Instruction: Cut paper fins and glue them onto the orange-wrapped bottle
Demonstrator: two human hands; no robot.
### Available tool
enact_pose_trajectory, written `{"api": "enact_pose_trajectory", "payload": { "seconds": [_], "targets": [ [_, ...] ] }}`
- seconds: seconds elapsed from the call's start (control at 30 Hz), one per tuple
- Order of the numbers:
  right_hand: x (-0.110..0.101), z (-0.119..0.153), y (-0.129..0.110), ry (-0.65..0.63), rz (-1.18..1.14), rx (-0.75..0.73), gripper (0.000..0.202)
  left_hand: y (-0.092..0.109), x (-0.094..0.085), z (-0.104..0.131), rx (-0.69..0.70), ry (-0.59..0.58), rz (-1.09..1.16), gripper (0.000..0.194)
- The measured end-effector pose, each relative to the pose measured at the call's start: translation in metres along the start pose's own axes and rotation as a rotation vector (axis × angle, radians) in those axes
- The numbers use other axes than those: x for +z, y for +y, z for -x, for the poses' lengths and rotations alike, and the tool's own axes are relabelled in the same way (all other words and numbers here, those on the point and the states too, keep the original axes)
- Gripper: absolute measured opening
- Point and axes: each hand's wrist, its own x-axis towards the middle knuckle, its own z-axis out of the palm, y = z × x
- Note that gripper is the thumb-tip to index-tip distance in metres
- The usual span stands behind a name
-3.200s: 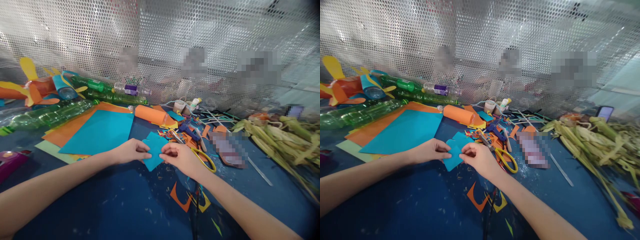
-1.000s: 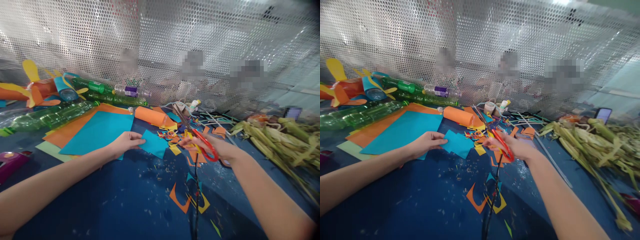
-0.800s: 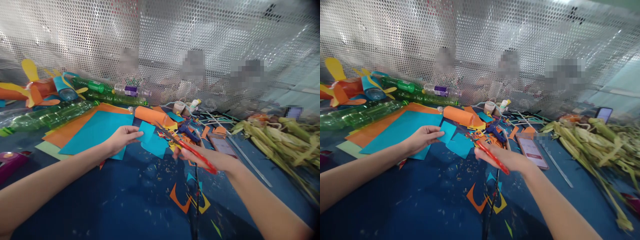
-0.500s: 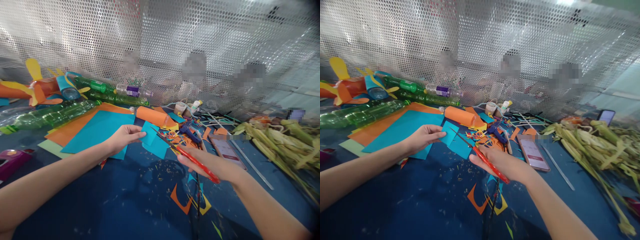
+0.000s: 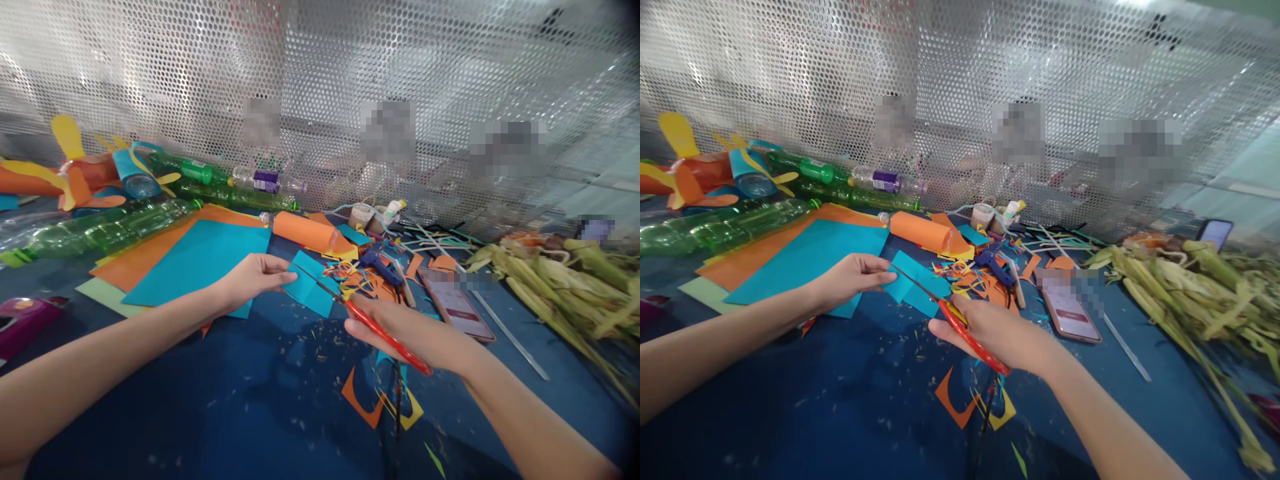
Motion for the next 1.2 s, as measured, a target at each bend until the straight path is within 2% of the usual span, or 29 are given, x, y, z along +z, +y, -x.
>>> {"api": "enact_pose_trajectory", "payload": {
  "seconds": [0.1, 0.4, 0.6, 0.93, 1.2],
  "targets": [
    [-0.0005, -0.0012, -0.0022, -0.095, 0.071, -0.003, 0.038, 0.0001, 0.0003, -0.0002, -0.010, -0.001, -0.011, 0.016],
    [-0.0010, -0.0016, -0.0043, -0.101, 0.045, -0.003, 0.037, 0.0069, 0.0022, 0.0028, -0.040, -0.015, -0.047, 0.018],
    [-0.0014, -0.0013, -0.0048, -0.079, 0.020, -0.017, 0.036, 0.0037, -0.0010, 0.0011, -0.001, -0.046, -0.079, 0.024],
    [-0.0027, -0.0011, -0.0055, -0.160, 0.098, -0.030, 0.038, -0.0014, -0.0050, -0.0012, 0.014, -0.099, -0.117, 0.024],
    [-0.0009, -0.0020, -0.0023, -0.148, 0.074, -0.048, 0.037, 0.0008, -0.0039, 0.0001, 0.001, -0.072, -0.107, 0.023]
  ]
}}
